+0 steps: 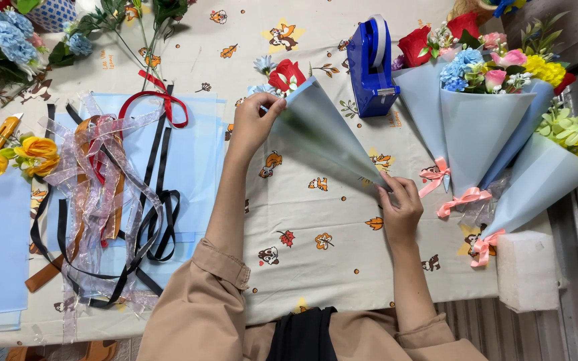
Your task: The person wraps a bouquet of artificial flowers in light blue paper, securing the cone shape with tape. They then select a brown ribbon, tie it around the base of the bouquet, and tie a decorative bow.
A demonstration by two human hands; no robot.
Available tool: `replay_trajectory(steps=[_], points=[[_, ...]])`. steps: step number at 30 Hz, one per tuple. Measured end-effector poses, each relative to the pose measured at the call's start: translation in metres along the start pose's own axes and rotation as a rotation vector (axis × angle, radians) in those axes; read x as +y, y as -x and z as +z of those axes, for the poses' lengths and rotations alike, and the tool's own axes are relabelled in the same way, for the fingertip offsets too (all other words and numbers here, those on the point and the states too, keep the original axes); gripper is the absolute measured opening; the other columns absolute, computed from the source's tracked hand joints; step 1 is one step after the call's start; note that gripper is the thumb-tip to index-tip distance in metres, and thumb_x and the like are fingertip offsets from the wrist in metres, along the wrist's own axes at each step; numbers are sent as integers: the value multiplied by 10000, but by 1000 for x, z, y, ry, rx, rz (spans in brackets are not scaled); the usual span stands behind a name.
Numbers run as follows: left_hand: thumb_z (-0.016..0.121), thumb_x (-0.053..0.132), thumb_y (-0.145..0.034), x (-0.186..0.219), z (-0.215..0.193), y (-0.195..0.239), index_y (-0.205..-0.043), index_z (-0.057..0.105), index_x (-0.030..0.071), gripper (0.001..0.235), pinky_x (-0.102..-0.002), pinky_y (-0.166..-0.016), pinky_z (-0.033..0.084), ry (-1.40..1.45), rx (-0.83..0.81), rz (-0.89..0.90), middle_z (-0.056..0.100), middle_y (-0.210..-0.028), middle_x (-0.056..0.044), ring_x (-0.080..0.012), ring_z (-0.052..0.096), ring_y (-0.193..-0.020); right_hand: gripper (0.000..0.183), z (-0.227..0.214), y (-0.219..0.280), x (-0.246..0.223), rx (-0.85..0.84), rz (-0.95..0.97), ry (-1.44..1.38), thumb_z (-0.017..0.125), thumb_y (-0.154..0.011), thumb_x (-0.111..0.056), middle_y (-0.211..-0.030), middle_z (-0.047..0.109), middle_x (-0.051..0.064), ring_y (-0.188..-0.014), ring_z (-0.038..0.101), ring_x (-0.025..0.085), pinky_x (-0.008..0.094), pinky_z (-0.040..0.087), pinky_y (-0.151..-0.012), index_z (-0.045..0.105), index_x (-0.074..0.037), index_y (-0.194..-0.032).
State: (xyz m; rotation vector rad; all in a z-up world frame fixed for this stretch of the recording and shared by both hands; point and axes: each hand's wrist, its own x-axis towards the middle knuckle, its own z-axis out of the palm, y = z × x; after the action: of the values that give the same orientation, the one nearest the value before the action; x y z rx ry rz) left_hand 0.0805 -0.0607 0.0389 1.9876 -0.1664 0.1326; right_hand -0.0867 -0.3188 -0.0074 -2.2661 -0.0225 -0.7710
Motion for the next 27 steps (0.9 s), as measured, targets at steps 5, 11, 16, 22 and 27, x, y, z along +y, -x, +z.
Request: replay_trajectory(steps=[5,11,16,22,27], points=[[573,251,-870,9,-12,20,-981,577,78,206,-268,-572,474,92,155,26,554,-865,-94,-140,544,-618,332,-4,0,-8,-65,108,-29,719,-744,-38,-852,556,82,-748,599,251,314,512,-636,636,-59,-1065],[459,167,-924,-14,-20,46,-969,555,56,154,-248,-577,472,167,331,-41,511,-876,-81,-114,544,-602,389,-6,1,-10,-125,164,-15,746,-724,-130,-864,558,78,-729,579,227,302,496,-591,616,-76,-1087],[496,54,-872,-33,-27,44,-967,583,98,136,-291,-670,485,33,229,-169,499,-897,-75,-173,568,-720,379,-4,3,-9,-156,154,-4,720,-749,-148,-871,565,65,-748,578,212,283,490,-584,604,-93,-1106],[525,12,-846,-28,-31,37,-980,591,130,190,-326,-738,495,-91,94,-197,518,-916,-74,-231,585,-822,318,-5,-3,-19,-215,174,45,677,-783,-101,-881,573,116,-765,594,262,315,525,-596,613,-71,-1094],[559,48,-835,-36,-26,31,-910,629,152,146,-309,-683,508,-174,39,-175,544,-877,-52,-213,611,-765,323,-4,-1,-14,-218,202,24,670,-789,-107,-885,567,115,-774,584,246,305,521,-616,607,-73,-1104]])
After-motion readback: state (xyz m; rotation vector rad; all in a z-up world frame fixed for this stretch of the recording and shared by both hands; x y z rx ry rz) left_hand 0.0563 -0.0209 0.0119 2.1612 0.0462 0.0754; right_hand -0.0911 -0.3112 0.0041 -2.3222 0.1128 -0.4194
